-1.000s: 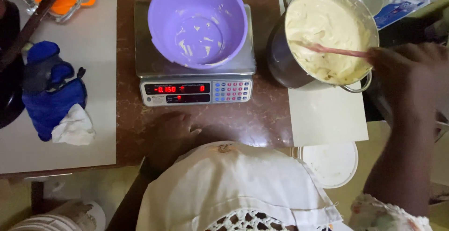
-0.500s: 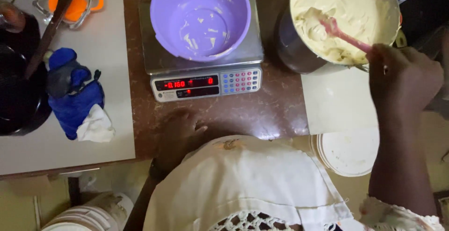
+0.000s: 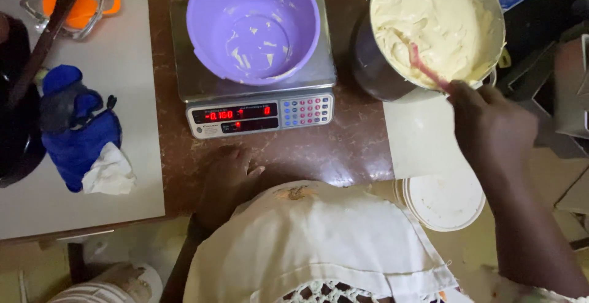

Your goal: The person uses a pink spatula to transfer a thick, white dough-like substance from a large metal pot into a purple bowl placed on a digital scale. The person repeatedly scrapes the pot and the bowl to ensure all the substance is transferred while monitoring the weight on the scale.

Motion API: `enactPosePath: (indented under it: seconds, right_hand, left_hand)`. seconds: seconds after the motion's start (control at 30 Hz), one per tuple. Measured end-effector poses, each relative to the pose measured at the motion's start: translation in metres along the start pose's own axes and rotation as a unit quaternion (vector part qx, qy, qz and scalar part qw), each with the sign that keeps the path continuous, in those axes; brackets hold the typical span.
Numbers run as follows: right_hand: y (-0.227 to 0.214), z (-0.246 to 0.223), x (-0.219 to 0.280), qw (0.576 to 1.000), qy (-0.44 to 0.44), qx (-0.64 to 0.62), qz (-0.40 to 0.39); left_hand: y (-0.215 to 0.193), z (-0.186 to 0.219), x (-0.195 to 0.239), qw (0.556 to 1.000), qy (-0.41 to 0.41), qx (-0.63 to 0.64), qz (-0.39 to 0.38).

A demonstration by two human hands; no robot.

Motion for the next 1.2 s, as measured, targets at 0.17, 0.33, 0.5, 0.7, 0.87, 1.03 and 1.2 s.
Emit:
enactPosePath:
  seconds: [0.17,0.33,0.5,0.7,0.87,1.03,1.2]
  right_hand:
    - [-0.005,-0.014,0.001,0.99,0.023,-0.137,-0.016]
    - [0.012,-0.013,0.001,0.982,0.053,-0.178,-0.036]
    - [0.018,-0.021,0.001,0.948,0.049,-0.311,-0.034]
    - [0.041,-0.028,0.005,0.83,0.163,-0.524,-0.096]
    - [0.043,-0.029,0.009,0.71,0.288,-0.636,-0.094]
    - [0.068,0.002,0.014,0.67,0.294,-0.681,-0.03]
    - [0.045,0.045,0.006,0.726,0.248,-0.64,0.043]
  left_hand:
    - [-0.039,0.025,0.02,1.0,-0.001,0.014,0.009]
    - [0.002,-0.013,-0.008,1.0,0.018,0.009,-0.002]
    - [-0.024,0.012,0.006,0.998,0.027,0.063,0.001]
    - [-0.063,0.045,0.021,0.994,0.011,0.109,-0.022]
    - [-0.06,0.04,0.02,0.993,0.009,0.121,0.005]
    - [-0.039,0.026,0.011,0.998,0.007,0.057,0.011]
    - [-0.046,0.039,0.011,0.996,-0.001,0.087,-0.007]
Point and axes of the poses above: each hand's wrist, its own x-axis away from the middle knuckle, its own y-axis out of the palm, z = x × y, the point moved 9 cm from there along -x, towards the middle knuckle, and after that the axes turned 1 degree about -x, right-handed, at the moved point
